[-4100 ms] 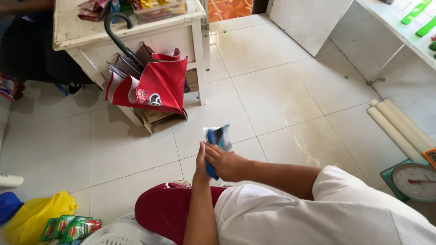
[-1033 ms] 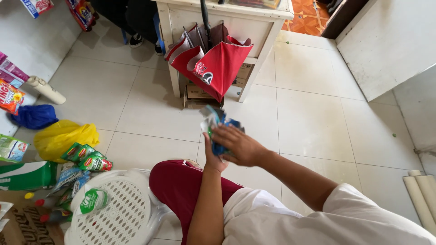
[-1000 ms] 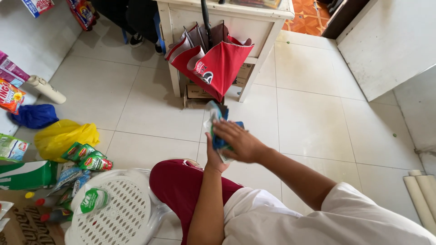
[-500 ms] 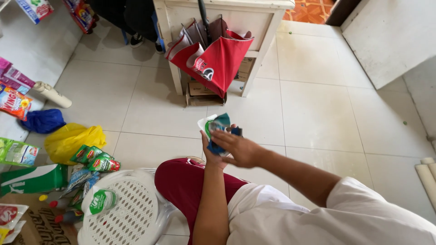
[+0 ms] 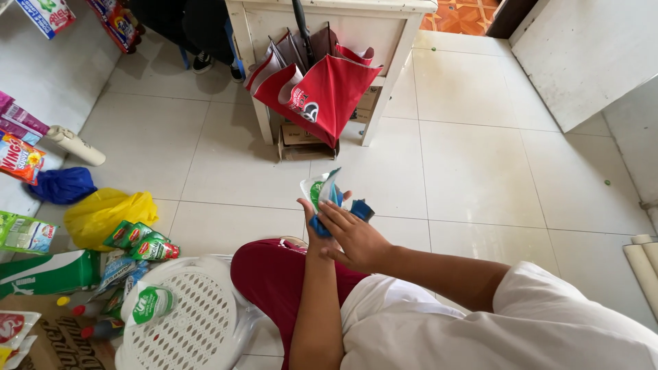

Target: Cleaning individual detergent sachets and grocery items with a cloth and organizing them on shelves.

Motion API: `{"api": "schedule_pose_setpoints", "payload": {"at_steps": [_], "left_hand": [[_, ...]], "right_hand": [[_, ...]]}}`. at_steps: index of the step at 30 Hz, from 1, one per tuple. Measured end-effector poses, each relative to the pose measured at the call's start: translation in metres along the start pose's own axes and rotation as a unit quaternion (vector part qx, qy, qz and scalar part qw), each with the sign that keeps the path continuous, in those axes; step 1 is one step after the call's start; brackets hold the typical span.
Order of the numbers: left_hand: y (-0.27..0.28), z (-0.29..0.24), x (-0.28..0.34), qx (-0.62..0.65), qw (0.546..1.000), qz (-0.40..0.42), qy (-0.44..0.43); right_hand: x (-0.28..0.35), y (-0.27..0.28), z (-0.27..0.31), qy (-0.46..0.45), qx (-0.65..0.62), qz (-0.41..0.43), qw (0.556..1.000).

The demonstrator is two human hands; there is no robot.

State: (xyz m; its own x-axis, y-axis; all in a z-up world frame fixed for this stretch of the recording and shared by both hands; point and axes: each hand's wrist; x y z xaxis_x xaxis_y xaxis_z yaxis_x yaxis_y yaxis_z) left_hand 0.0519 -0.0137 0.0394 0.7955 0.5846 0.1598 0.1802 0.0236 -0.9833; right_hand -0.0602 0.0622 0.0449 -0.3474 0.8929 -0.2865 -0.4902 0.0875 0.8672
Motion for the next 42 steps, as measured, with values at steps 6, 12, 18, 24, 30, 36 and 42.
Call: {"api": "schedule_pose_setpoints", "payload": {"at_steps": [6,12,18,24,30,36,42], "left_hand": [[0.066,-0.02,-0.034,-0.149,0.989,-0.018,0.009],[0.05,-0.02,-0.033,-0.125,0.991,0.01,0.045],[0.017,0.005,-0.016,-0.017,0.999,0.04,-0.024],[0.079,0.002,-0.04,-0.132,0.984,0.052,-0.105],[0.0,-0.004,-0.011,0.022,0.999,0.021,0.041],[-0.012,-0.002,-0.001,-0.033,0.999,0.027,0.028],[0.049,0.0,-0.029,-0.06,0.994,0.084,-0.021]], "right_hand": [[0.009,0.011,-0.004,0.046,-0.071,0.027,0.996],[0.011,0.024,-0.016,0.092,-0.072,0.07,0.991],[-0.005,0.028,-0.025,0.074,-0.009,0.038,0.996],[-0.008,0.024,-0.032,0.058,-0.045,0.03,0.997],[-0.013,0.03,-0.026,0.035,-0.07,0.045,0.996],[-0.01,0.029,-0.03,0.034,-0.043,0.051,0.997],[-0.004,0.021,-0.013,0.024,-0.07,0.014,0.997]]}}
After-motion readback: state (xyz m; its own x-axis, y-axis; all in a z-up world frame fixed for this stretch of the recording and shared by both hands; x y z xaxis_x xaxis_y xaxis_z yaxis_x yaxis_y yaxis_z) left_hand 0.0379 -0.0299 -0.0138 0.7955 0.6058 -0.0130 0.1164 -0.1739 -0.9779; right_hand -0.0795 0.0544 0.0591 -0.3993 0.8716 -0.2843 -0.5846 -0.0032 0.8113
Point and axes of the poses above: each hand's wrist, its own x-axis away from the middle knuckle, its own y-axis out of the back of the hand, z = x × y, and after that the axes turned 8 degrees about -x, right-handed
